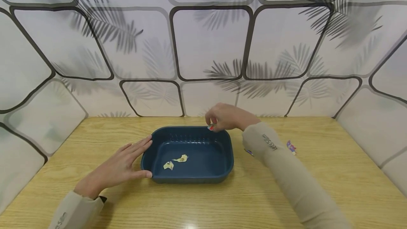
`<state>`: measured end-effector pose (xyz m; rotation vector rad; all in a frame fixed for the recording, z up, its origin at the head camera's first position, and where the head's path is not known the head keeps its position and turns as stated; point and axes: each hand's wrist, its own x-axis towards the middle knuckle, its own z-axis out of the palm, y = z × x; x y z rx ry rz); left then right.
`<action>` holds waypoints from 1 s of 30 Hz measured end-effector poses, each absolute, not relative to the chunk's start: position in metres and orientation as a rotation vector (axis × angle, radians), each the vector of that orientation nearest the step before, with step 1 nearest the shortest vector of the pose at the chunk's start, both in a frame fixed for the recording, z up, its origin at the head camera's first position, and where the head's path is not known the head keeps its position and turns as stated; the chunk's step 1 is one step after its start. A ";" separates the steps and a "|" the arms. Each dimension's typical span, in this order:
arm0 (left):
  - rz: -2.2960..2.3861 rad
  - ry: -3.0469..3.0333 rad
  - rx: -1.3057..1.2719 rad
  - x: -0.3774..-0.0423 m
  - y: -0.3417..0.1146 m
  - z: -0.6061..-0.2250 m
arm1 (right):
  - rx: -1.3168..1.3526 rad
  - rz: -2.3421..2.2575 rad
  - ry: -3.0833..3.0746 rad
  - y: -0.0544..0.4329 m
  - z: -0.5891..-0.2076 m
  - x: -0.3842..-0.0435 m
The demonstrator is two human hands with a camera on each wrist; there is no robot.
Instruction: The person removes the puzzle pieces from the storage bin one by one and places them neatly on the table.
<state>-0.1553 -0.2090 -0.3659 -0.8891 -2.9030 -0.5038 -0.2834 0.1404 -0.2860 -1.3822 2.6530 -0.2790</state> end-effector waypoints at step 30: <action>-0.472 -2.901 -0.892 -0.155 -0.210 -0.367 | -1.197 -0.379 2.741 0.217 -0.293 -0.278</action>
